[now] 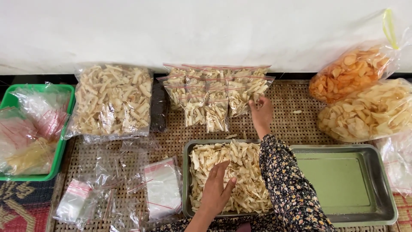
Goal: Manually packaging small snack items into individual plastic zip-lock bags from a tray.
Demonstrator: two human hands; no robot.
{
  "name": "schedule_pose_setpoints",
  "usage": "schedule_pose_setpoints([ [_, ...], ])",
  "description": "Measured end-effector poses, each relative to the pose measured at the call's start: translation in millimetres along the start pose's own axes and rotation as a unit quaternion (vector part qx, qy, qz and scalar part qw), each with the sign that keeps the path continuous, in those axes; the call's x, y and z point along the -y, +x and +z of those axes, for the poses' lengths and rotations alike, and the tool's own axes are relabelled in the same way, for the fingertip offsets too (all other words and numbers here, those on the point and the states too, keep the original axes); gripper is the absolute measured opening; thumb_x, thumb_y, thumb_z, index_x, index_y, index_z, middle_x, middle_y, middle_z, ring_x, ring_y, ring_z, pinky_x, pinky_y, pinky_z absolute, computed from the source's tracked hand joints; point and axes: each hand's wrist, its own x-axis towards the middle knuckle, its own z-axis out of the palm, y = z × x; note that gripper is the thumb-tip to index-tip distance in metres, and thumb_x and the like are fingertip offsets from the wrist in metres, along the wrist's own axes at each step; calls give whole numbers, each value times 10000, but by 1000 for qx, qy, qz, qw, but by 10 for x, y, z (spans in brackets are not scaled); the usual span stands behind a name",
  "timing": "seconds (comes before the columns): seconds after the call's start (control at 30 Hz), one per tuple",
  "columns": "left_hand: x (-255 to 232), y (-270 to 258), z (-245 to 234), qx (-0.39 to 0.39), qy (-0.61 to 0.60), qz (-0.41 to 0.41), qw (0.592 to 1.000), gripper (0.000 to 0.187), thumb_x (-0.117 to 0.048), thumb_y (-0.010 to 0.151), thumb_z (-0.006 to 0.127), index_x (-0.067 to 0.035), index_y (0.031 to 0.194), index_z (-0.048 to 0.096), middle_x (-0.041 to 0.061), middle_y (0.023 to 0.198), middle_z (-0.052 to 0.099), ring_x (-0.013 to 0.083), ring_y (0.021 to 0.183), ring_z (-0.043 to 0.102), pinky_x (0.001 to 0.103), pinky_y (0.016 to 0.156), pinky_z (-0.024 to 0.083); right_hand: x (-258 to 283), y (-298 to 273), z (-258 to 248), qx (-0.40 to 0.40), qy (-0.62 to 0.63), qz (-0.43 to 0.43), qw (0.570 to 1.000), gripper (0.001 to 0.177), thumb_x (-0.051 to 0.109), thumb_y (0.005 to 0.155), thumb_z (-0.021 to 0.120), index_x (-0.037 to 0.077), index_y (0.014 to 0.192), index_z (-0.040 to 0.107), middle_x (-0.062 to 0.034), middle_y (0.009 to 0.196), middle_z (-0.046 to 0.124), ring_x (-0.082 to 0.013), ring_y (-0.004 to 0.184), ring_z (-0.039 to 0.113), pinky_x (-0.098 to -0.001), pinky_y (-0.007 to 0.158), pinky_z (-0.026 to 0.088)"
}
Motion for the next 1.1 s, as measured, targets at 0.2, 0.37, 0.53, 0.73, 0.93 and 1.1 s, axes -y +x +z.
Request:
schedule_pose_setpoints([
  [0.2,-12,0,-14,-2,-10,-2,1000,691,-590,1030,321,-79,1478,444,202,1460,539,391,1345,493,564,1044,444,57,-124,168,186,-36,52,981,812,475,819,777,120,1471,449,-30,1154,703,-161,888,671,-251,619,540],
  [0.37,-7,2,-19,3,-19,-27,999,704,-601,1015,329,-87,1482,439,207,1468,536,395,1353,492,581,1047,454,64,-96,192,193,-18,80,978,434,312,907,756,124,1271,614,-84,1272,691,-246,1148,666,-390,940,550],
  [0.53,-23,0,-16,-3,-15,-24,1000,718,-612,1012,320,-78,1475,448,214,1446,555,390,1339,510,570,1052,461,-50,-47,69,138,5,76,988,427,318,974,685,77,1300,553,-102,1239,653,-231,1078,651,-340,891,575],
  [0.73,-9,1,-19,1,-27,-23,999,617,-516,1042,379,-73,1465,443,204,1441,558,387,1325,518,560,1016,492,-74,99,15,77,24,98,992,515,112,926,736,58,1389,517,-133,1299,610,-252,1131,636,-391,926,576],
  [0.93,-47,-1,-42,-5,-28,-28,999,638,-548,1033,359,-88,1466,453,203,1440,561,390,1320,524,565,1003,490,99,-59,-14,58,81,87,991,557,-7,865,750,39,1364,505,-147,1293,608,-252,1093,674,-337,895,625],
  [1.1,-29,2,-27,8,-32,-44,998,639,-545,1027,374,-109,1491,430,205,1460,543,394,1350,493,582,1004,494,-109,-212,179,-144,10,-36,989,281,120,965,650,15,1174,496,-109,1146,518,-201,1000,523,-323,882,463],
])
